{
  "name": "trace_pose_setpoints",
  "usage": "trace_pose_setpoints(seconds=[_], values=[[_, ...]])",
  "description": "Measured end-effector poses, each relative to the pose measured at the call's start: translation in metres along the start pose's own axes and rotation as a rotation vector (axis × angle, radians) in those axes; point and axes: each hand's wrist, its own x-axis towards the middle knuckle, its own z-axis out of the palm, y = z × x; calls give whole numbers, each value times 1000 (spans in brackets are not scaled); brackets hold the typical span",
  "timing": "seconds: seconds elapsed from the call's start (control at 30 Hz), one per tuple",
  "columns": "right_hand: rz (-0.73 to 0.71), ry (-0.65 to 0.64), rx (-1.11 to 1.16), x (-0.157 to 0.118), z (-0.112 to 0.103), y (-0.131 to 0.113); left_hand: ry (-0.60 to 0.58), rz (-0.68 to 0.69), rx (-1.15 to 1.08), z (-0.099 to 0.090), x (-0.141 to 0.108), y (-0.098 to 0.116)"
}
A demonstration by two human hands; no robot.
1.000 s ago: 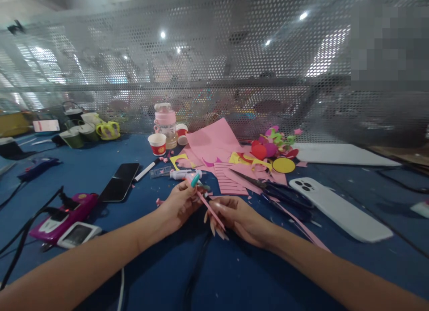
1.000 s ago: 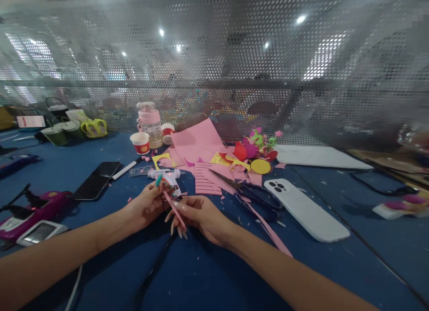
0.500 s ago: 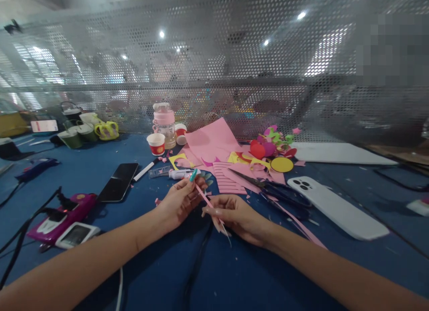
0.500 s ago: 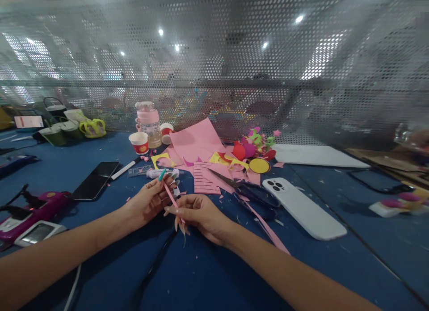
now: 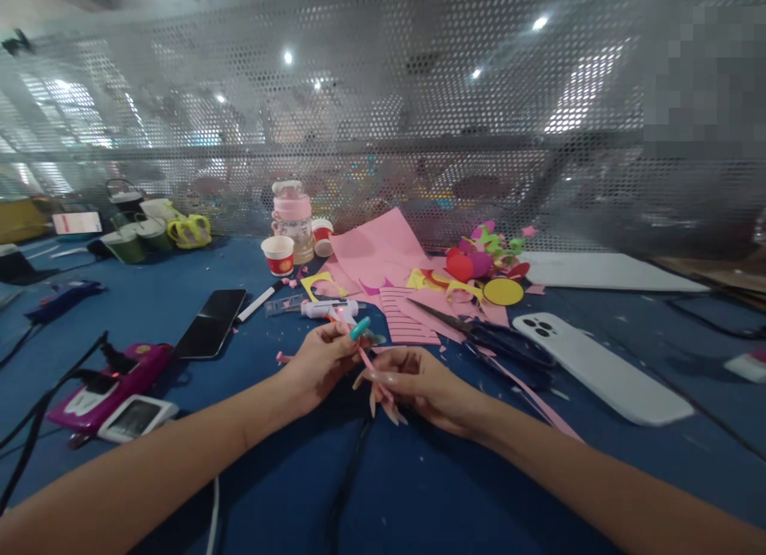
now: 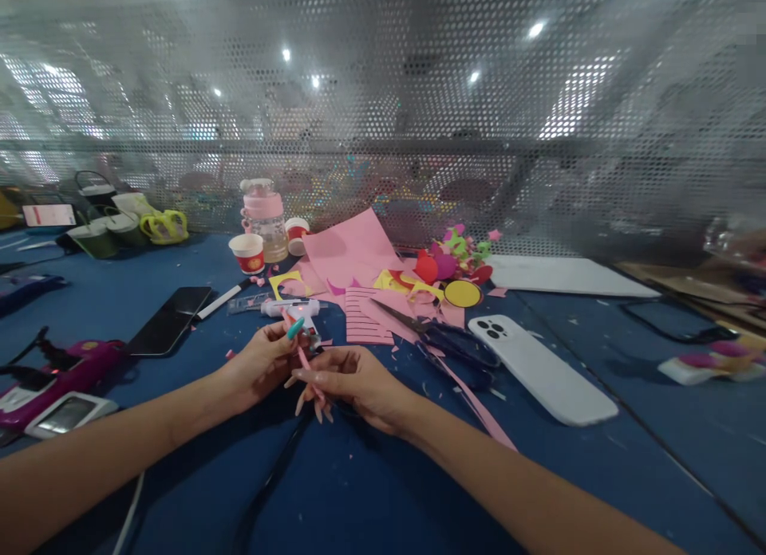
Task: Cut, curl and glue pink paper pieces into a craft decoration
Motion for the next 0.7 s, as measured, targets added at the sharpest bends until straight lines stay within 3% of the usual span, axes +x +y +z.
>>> trace_pose_setpoints(seconds=[0.2, 0.53, 0.7], values=[[3, -3, 26, 0, -2, 2, -51, -3, 56, 2, -1, 0], [10, -34, 4, -1, -5, 2, -29, 65, 6, -1, -2, 0], [11, -57, 42, 0, -6, 2, -53, 2, 84, 3, -6, -1]])
